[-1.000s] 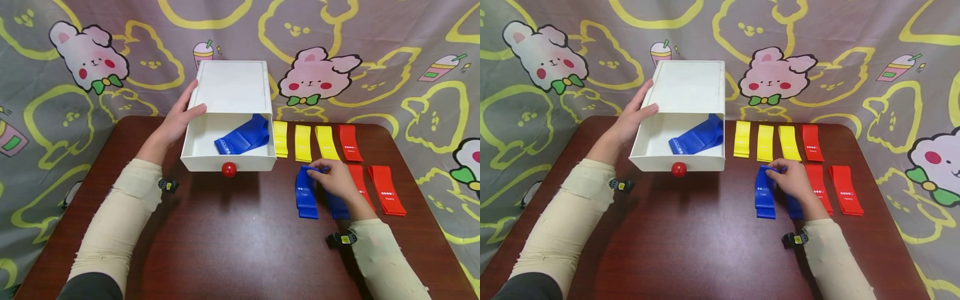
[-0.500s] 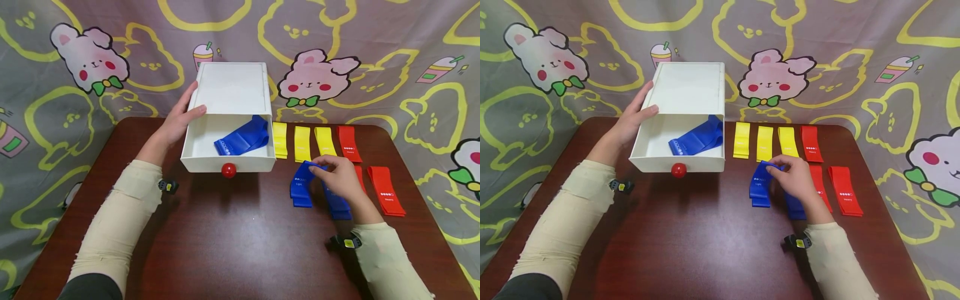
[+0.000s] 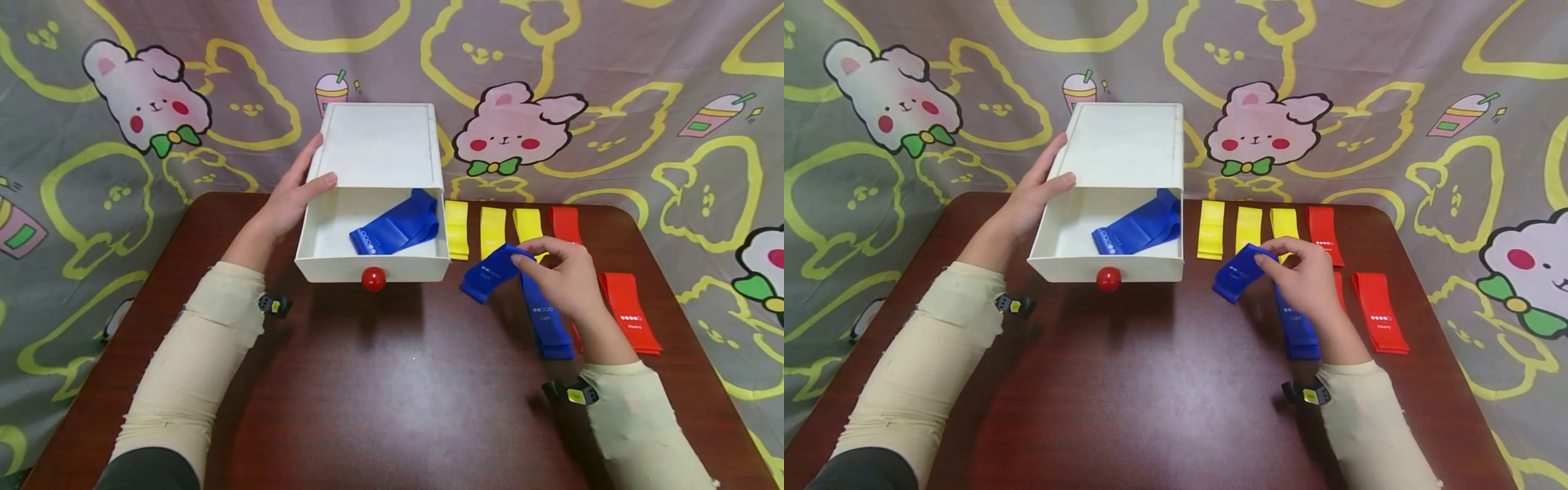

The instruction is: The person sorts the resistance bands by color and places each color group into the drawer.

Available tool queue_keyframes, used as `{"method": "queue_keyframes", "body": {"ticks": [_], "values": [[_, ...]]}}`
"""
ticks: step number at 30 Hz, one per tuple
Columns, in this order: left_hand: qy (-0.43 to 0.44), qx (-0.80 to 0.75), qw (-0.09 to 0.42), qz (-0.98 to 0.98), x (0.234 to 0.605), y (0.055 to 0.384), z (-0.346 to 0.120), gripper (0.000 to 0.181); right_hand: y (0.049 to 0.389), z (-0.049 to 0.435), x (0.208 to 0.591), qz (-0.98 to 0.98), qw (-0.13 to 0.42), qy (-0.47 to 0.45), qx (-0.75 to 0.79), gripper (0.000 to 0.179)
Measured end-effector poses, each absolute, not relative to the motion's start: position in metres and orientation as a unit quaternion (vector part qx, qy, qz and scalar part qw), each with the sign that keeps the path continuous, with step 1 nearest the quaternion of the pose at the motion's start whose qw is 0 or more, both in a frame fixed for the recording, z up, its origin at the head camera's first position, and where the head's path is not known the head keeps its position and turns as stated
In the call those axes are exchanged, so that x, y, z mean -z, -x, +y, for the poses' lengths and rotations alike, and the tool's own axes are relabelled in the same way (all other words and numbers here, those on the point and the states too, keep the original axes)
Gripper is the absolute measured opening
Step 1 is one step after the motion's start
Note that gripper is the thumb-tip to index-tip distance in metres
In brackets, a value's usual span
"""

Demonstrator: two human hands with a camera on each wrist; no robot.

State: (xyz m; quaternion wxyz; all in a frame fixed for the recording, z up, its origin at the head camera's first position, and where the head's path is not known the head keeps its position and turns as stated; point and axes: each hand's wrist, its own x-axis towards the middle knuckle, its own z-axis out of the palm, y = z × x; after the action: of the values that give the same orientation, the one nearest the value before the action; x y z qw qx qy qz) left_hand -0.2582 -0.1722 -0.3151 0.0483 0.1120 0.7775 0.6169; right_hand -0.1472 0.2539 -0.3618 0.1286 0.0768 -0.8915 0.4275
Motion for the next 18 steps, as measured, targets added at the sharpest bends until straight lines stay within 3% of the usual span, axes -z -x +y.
{"method": "queue_keyframes", "body": {"ticks": [18], "values": [[-0.109,-0.616,0.051,0.779,0.314,0.258,-0.172,0.079,0.155,0.235,0.316,-0.836,0.213,-0.002,-0.506,0.025]]}}
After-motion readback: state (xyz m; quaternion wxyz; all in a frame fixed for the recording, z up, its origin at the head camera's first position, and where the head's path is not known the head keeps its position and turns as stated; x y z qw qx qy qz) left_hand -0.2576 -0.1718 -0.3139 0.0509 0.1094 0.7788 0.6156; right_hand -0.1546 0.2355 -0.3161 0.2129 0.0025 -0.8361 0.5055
